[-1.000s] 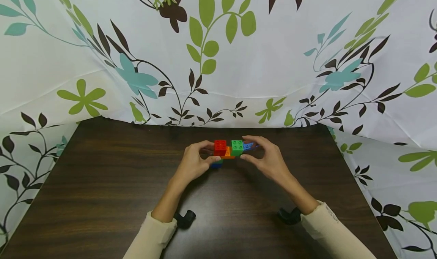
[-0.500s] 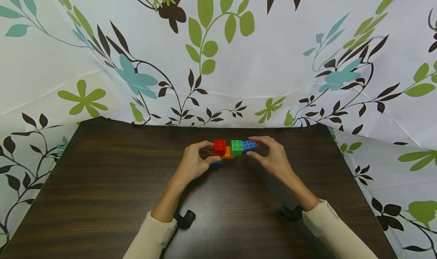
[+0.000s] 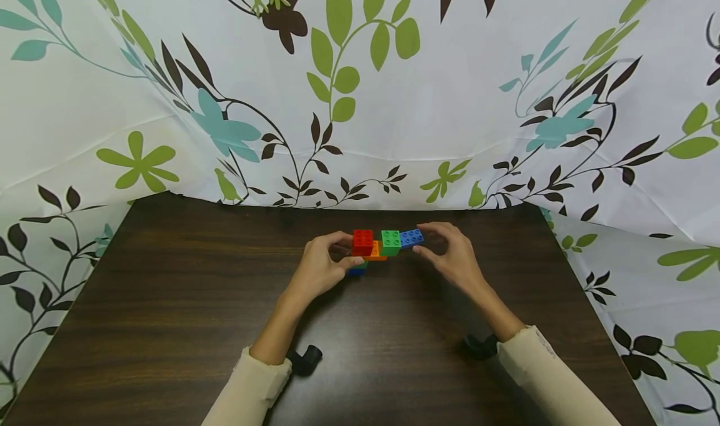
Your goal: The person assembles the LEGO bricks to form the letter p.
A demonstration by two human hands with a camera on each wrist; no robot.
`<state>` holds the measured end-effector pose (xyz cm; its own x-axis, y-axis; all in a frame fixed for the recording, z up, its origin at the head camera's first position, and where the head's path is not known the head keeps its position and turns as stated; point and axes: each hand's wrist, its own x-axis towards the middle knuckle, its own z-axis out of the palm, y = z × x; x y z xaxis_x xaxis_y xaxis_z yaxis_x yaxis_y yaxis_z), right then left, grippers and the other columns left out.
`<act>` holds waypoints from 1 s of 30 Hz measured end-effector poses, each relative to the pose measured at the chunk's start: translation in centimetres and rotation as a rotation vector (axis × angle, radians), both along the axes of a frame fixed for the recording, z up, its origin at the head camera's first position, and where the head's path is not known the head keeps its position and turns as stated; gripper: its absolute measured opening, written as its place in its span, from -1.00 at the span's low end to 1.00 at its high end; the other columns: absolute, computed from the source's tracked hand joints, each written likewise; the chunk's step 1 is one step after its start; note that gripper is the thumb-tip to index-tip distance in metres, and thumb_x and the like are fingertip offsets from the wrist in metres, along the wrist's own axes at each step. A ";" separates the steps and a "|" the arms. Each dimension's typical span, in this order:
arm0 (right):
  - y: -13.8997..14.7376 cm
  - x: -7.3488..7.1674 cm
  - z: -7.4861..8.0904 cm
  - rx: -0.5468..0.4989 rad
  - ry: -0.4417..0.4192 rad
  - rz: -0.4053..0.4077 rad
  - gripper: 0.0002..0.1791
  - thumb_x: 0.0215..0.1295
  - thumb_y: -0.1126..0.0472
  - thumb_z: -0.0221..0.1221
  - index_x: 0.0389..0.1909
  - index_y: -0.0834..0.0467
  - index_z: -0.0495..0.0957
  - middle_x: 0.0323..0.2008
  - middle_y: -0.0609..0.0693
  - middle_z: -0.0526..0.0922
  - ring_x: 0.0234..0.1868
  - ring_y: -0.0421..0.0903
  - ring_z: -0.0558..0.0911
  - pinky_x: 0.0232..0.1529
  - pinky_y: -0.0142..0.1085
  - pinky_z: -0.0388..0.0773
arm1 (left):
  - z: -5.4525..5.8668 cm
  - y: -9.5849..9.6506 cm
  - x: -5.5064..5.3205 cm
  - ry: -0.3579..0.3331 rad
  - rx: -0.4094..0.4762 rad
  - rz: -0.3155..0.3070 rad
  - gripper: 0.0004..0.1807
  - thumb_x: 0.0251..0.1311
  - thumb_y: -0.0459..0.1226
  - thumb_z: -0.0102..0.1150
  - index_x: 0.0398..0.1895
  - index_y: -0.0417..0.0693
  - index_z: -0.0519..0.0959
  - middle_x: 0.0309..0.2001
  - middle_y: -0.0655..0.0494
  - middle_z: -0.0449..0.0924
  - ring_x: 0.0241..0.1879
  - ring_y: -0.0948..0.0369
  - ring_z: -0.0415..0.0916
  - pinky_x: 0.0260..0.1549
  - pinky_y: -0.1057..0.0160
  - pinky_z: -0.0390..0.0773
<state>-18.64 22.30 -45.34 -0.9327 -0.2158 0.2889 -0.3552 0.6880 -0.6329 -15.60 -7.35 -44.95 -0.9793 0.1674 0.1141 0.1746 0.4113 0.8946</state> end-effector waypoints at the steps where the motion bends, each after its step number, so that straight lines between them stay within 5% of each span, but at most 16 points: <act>1: 0.1 -0.1 -0.1 0.003 -0.001 -0.004 -0.44 0.18 0.32 0.57 0.22 0.20 0.69 0.16 0.23 0.72 0.05 0.22 0.73 0.09 0.14 0.72 | 0.0 0.0 0.0 0.000 -0.001 0.001 -0.69 0.18 -0.32 0.60 -0.02 -0.15 0.76 -0.05 -0.06 0.84 -0.06 0.00 0.78 -0.04 0.02 0.80; 30: 1.7 -2.1 -2.4 0.056 -0.129 -0.021 -0.32 0.28 0.23 0.53 0.41 0.20 0.56 0.44 0.28 0.56 0.44 0.29 0.53 0.25 0.22 0.64 | -0.4 0.0 0.0 0.005 0.020 0.001 -0.68 0.18 -0.34 0.59 0.00 -0.16 0.76 -0.06 -0.05 0.84 -0.08 0.02 0.79 -0.05 0.00 0.78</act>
<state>-20.75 23.97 -47.69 -0.9659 -0.2080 0.1543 -0.2583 0.7298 -0.6329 -15.59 -7.38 -45.34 -0.9788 0.1641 0.1224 0.1788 0.3938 0.9016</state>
